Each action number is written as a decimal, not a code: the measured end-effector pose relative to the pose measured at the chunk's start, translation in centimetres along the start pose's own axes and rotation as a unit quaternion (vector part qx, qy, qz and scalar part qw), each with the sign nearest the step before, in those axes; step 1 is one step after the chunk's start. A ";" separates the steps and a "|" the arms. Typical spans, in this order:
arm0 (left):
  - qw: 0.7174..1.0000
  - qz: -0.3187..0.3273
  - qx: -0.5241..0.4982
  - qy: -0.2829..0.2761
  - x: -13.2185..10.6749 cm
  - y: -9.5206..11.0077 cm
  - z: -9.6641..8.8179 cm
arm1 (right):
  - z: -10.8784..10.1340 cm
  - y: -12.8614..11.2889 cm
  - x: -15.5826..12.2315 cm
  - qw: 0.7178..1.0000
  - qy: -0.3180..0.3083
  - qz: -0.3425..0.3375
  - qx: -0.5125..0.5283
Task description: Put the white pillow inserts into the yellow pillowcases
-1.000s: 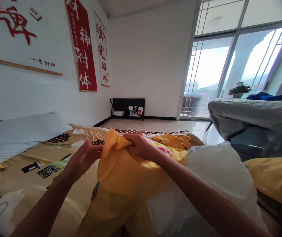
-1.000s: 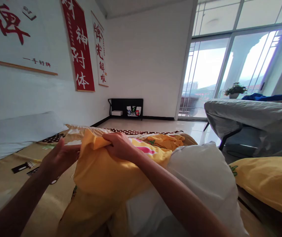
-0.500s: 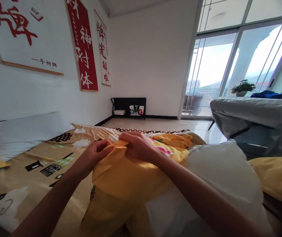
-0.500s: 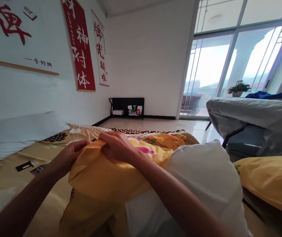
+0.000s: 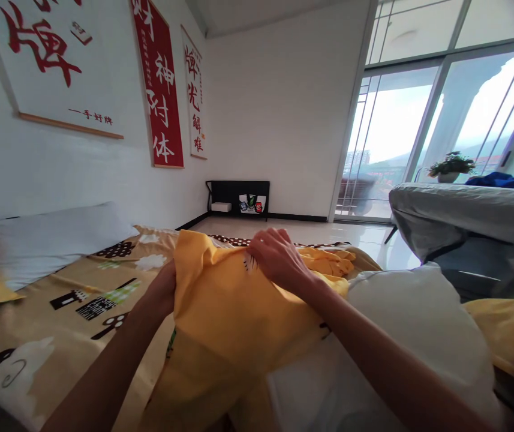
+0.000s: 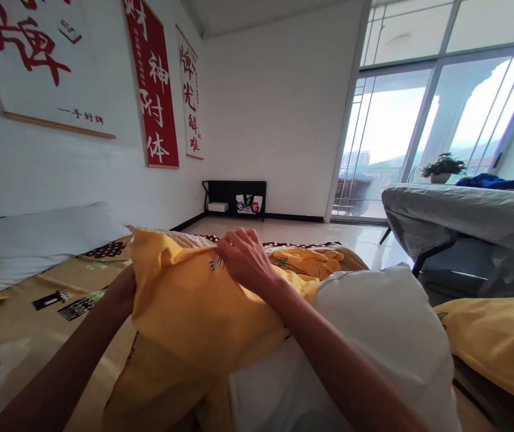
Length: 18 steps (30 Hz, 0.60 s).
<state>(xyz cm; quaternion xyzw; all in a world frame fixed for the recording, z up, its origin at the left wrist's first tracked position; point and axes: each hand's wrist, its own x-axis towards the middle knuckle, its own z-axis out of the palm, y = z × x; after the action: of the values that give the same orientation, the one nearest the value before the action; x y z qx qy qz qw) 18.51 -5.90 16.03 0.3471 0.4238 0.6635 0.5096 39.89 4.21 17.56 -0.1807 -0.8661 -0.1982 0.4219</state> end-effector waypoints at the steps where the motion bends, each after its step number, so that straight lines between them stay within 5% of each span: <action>1: 1.000 -0.006 -0.011 0.004 0.1 -0.1 0.3 | -0.3 -0.8 0.0 0.999 0.043 0.023 -0.015; 3: 0.999 -0.016 -0.029 0.005 0.3 -0.2 0.9 | -0.6 -2.8 -0.2 0.996 0.079 0.036 -0.017; 8: 0.999 -0.011 -0.013 -0.037 0.2 -0.8 1.4 | 1.6 -7.1 -0.9 0.998 -0.006 -0.041 -0.039; 12: 0.998 0.014 0.002 -0.056 0.2 -1.1 0.6 | 3.0 -7.1 -1.1 0.996 0.005 -0.077 -0.037; 18: 0.999 0.017 -0.009 -0.047 0.3 -0.8 0.4 | 1.1 -6.8 -2.2 0.990 0.029 -0.139 -0.025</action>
<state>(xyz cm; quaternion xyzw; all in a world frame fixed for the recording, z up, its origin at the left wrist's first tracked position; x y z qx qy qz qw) 19.10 -5.47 15.44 0.3805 0.3873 0.6591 0.5204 37.19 -1.35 13.91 -0.0634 -0.8648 -0.2818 0.4107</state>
